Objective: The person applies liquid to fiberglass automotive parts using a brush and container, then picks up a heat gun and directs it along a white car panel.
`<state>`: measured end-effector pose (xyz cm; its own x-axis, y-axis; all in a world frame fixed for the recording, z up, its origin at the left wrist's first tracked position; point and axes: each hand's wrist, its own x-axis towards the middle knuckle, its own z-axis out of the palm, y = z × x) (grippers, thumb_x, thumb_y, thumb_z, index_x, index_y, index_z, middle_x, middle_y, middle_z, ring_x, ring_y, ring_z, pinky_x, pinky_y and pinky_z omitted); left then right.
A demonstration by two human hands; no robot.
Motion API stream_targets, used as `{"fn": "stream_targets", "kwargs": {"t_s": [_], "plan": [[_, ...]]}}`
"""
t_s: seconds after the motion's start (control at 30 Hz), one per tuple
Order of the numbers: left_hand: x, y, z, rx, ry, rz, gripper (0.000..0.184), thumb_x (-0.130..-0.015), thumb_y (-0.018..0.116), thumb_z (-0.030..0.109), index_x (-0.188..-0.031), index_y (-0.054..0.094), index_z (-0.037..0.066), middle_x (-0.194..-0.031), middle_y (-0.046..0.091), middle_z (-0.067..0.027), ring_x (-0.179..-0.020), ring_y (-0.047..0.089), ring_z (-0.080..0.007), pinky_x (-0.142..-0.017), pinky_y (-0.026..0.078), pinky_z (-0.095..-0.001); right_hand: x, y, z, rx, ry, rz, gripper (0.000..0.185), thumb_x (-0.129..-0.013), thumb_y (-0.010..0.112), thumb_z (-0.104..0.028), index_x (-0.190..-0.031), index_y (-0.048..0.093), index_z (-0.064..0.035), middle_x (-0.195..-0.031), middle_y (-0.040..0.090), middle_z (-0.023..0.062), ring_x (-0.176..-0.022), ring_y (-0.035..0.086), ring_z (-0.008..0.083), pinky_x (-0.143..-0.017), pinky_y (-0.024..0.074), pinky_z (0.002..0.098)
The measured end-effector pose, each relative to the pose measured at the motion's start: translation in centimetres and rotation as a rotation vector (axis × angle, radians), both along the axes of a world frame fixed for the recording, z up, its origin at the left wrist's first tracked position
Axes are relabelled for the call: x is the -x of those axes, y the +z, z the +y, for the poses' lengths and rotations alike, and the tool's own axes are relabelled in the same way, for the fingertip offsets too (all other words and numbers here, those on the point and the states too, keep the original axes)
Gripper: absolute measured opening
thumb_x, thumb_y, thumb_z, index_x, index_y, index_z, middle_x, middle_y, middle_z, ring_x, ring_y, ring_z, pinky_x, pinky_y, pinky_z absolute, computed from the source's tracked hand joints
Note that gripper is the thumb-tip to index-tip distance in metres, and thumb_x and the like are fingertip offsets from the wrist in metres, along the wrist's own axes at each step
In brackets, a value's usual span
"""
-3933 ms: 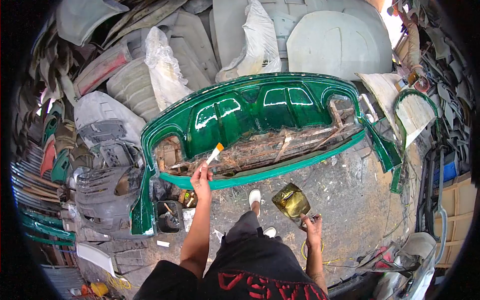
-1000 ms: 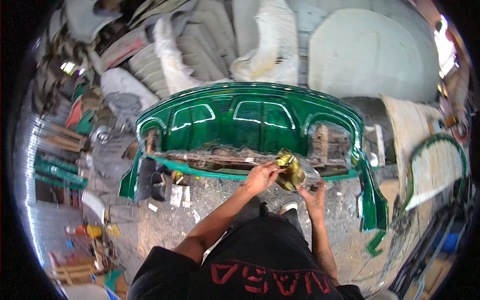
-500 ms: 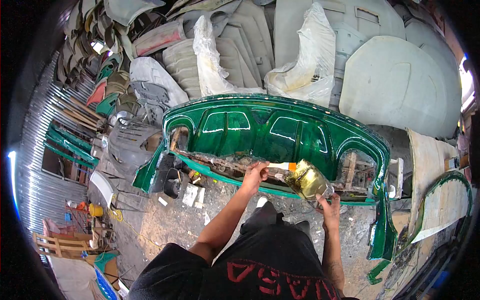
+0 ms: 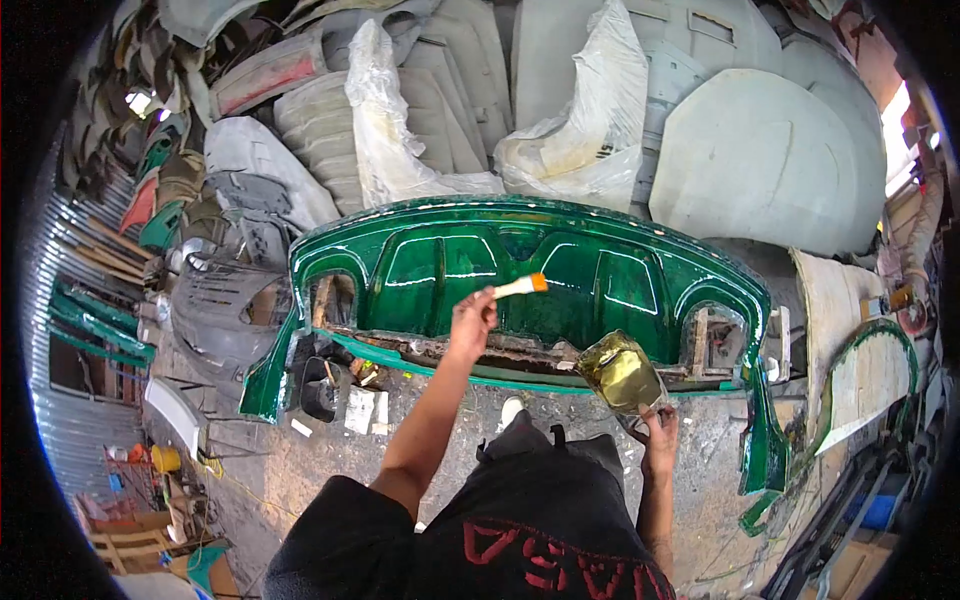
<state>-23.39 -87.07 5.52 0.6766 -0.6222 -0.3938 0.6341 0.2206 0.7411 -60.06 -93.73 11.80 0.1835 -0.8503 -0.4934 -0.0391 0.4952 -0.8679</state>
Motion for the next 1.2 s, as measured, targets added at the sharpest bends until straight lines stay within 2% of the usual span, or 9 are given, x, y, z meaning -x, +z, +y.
{"fn": "stream_targets", "kwargs": {"t_s": [0.13, 0.23, 0.33, 0.47, 0.57, 0.67, 0.9, 1.03, 1.2], "plan": [[-4.9, -1.8, -1.3, -0.05, 0.029, -0.171, 0.015, -0.085, 0.066, 0.019, -0.08, 0.061, 0.006, -0.064, 0.056, 0.0003, -0.048, 0.046, -0.0062, -0.042, 0.035, -0.0214, 1.2, 0.6, 2.0, 0.026, -0.07, -0.036, 0.059, -0.075, 0.072, -0.022, -0.12, 0.038, -0.0047, -0.113, 0.048, 0.0073, -0.103, 0.049, 0.0192, -0.075, 0.0493, 0.0346], [-6.8, -2.6, -2.2, -0.053, 0.036, -0.183, 0.015, -0.085, 0.066, 0.02, -0.079, 0.06, 0.008, -0.064, 0.055, 0.0014, -0.051, 0.046, -0.0065, -0.044, 0.036, -0.0216, 3.2, 0.2, 3.4, -0.005, -0.148, -0.004, 0.056, -0.076, 0.071, -0.02, -0.119, 0.038, -0.0029, -0.117, 0.048, 0.0085, -0.105, 0.049, 0.0201, -0.076, 0.0498, 0.0349], [-7.4, -2.7, -3.4, -0.111, 0.1, -0.161, 0.012, -0.086, 0.064, 0.017, -0.083, 0.062, 0.005, -0.064, 0.056, 0.0001, -0.049, 0.045, -0.0054, -0.043, 0.035, -0.0203, 4.4, 0.0, 5.1, 0.018, -0.253, 0.053, 0.056, -0.076, 0.071, -0.021, -0.119, 0.038, -0.0023, -0.118, 0.048, 0.0094, -0.106, 0.05, 0.0203, -0.076, 0.0506, 0.0351], [-6.6, -2.8, -4.3, -0.031, -0.023, -0.05, 0.012, -0.086, 0.063, 0.016, -0.092, 0.063, 0.006, -0.066, 0.054, 0.0008, -0.053, 0.043, -0.0059, -0.046, 0.034, -0.0203, 4.8, 2.0, 6.9, 0.016, -0.326, 0.071, 0.049, -0.078, 0.07, -0.022, -0.113, 0.04, -0.0062, -0.112, 0.05, 0.008, -0.098, 0.053, 0.0188, -0.073, 0.0509, 0.0356], [-5.3, -4.0, -5.1, -0.019, -0.174, 0.037, 0.014, -0.086, 0.063, 0.019, -0.094, 0.06, 0.007, -0.067, 0.051, 0.0018, -0.055, 0.041, -0.0066, -0.049, 0.032, -0.0215, 6.2, 1.7, 8.3, -0.007, -0.409, 0.073, 0.049, -0.077, 0.071, -0.022, -0.112, 0.04, -0.0049, -0.105, 0.051, 0.0074, -0.094, 0.054, 0.0184, -0.072, 0.0499, 0.0353], [-2.0, -3.9, -5.7, -0.059, -0.293, 0.07, 0.014, -0.086, 0.063, 0.02, -0.091, 0.058, 0.008, -0.068, 0.051, 0.0019, -0.056, 0.041, -0.0071, -0.05, 0.031, -0.0225, 8.0, 1.5, 9.4, -0.033, -0.453, 0.162, 0.055, -0.074, 0.073, -0.026, -0.111, 0.04, -0.0015, -0.093, 0.051, 0.0073, -0.089, 0.054, 0.0178, -0.072, 0.0475, 0.0339], [7.7, -2.6, -8.0, -0.113, -0.496, 0.14, 0.012, -0.086, 0.063, 0.019, -0.087, 0.058, 0.009, -0.067, 0.051, 0.0012, -0.054, 0.043, -0.0089, -0.049, 0.034, -0.022, 14.1, -0.4, 10.9, -0.031, -0.62, 0.004, 0.066, -0.071, 0.075, -0.027, -0.115, 0.035, 0.0028, -0.088, 0.054, 0.0076, -0.082, 0.054, 0.0167, -0.065, 0.047, 0.0316], [15.4, -1.8, -9.9, -0.138, -0.568, 0.097, 0.013, -0.086, 0.063, 0.02, -0.088, 0.056, 0.009, -0.068, 0.049, 0.0016, -0.054, 0.041, -0.0085, -0.049, 0.033, -0.0218, 20.3, -1.9, 11.6, -0.044, -0.613, 0.092, 0.071, -0.07, 0.077, -0.026, -0.116, 0.034, 0.0055, -0.085, 0.059, 0.0095, -0.073, 0.057, 0.0161, -0.06, 0.0457, 0.0286], [26.3, -1.4, -12.3, -0.178, -0.681, 0.052, 0.013, -0.087, 0.061, 0.02, -0.093, 0.056, 0.009, -0.068, 0.048, 0.002, -0.054, 0.041, -0.0081, -0.049, 0.033, -0.0212, 29.2, -4.5, 13.1, -0.008, -0.66, 0.07, 0.072, -0.068, 0.079, -0.026, -0.115, 0.035, 0.0056, -0.085, 0.059, 0.0117, -0.071, 0.056, 0.0151, -0.06, 0.046, 0.0275]]}}
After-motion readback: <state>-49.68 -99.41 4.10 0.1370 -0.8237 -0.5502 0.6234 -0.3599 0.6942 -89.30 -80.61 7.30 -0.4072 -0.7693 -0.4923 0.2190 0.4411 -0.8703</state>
